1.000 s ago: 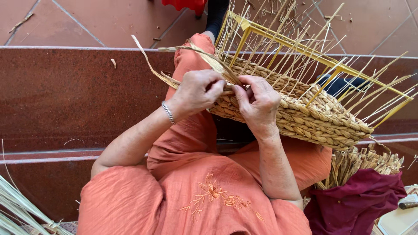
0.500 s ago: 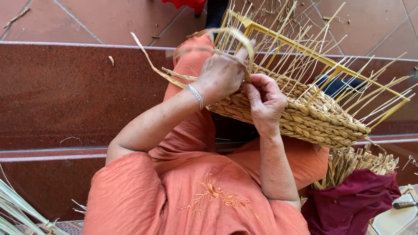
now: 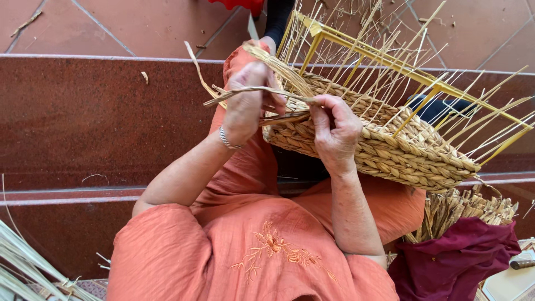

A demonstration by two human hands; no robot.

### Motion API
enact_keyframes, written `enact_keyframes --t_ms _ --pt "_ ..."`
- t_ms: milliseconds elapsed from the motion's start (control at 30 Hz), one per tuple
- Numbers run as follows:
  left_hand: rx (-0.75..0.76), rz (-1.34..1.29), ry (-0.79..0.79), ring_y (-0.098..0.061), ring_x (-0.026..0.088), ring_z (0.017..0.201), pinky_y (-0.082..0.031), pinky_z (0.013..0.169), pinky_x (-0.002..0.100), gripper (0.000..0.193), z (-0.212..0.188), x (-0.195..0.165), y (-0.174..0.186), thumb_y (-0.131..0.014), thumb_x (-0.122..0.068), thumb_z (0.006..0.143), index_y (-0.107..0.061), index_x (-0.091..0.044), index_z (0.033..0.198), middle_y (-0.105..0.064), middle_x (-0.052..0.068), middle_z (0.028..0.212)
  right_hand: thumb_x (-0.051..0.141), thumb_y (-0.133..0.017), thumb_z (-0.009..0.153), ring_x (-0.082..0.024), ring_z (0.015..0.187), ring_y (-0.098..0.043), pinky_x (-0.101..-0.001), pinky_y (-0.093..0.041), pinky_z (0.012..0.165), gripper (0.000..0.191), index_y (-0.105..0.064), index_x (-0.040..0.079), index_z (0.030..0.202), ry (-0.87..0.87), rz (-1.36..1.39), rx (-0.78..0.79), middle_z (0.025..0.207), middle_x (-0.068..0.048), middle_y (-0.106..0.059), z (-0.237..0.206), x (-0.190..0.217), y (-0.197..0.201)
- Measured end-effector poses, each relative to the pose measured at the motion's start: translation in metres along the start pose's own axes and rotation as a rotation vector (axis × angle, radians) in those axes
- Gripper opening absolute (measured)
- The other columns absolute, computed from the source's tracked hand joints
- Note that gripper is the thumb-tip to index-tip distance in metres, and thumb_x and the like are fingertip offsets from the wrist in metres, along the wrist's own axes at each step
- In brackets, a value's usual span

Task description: The person sits on the floor and weaves dried palm leaves into a rectangular basket frame. They repeatedly thread and pull the leaves through the vertical ribs, tightening the weave and adjusting the basket's position on their lap.

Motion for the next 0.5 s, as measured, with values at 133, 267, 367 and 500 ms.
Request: enact_keyframes --t_ms 133,267,367,500 --pt "0.038 -0.198 0.141 -0.075 0.022 0.071 -0.065 0.068 0.037 0.022 -0.036 -0.009 0.000 -0.046 -0.017 0.105 -0.060 -0.002 0.097 -0.073 0.017 0.082 0.000 -0.076 0.095 -0.005 0.071 -0.063 -0.0224 -0.051 0.061 0.017 -0.070 0.003 0.110 -0.127 0.026 -0.024 0.087 -0.002 -0.071 0.009 0.002 -0.008" --pt "0.300 0.378 -0.158 -0.065 0.017 0.091 -0.052 0.087 0.044 0.030 -0.057 -0.039 -0.018 -0.049 -0.017 0.105 -0.072 0.000 0.112 -0.076 0.014 0.102 -0.003 -0.074 0.092 -0.016 0.080 -0.069 -0.0310 -0.056 0.073 0.013 -0.073 0.004 0.103 0.114 -0.211 0.055 0.093 -0.007 -0.074 0.014 0.008 -0.005" --pt "0.418 0.807 -0.757 -0.054 0.030 0.137 -0.040 0.125 0.050 0.042 -0.033 -0.060 -0.019 -0.057 -0.015 0.104 -0.052 -0.006 0.145 -0.064 0.019 0.138 -0.003 -0.071 0.092 -0.025 0.086 -0.069 -0.0368 -0.055 0.078 0.014 -0.074 0.003 0.104 0.243 -0.262 0.165 0.097 -0.011 -0.075 0.015 0.011 0.003" --pt "0.412 1.465 -0.973 -0.064 0.031 0.112 -0.030 0.112 0.058 0.048 -0.005 -0.057 -0.001 -0.075 -0.027 0.088 -0.061 -0.005 0.129 -0.071 0.011 0.112 0.003 -0.076 0.091 -0.025 0.077 -0.065 -0.0363 -0.053 0.071 0.006 -0.073 0.001 0.096 0.152 -0.228 0.178 0.087 -0.011 -0.072 0.014 0.013 0.003"
Point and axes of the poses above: each hand's wrist, its own z-axis towards the middle knuckle, its own y-axis out of the back of the hand, x = y × z, the point moved 1 cm from there along z, towards the middle knuckle
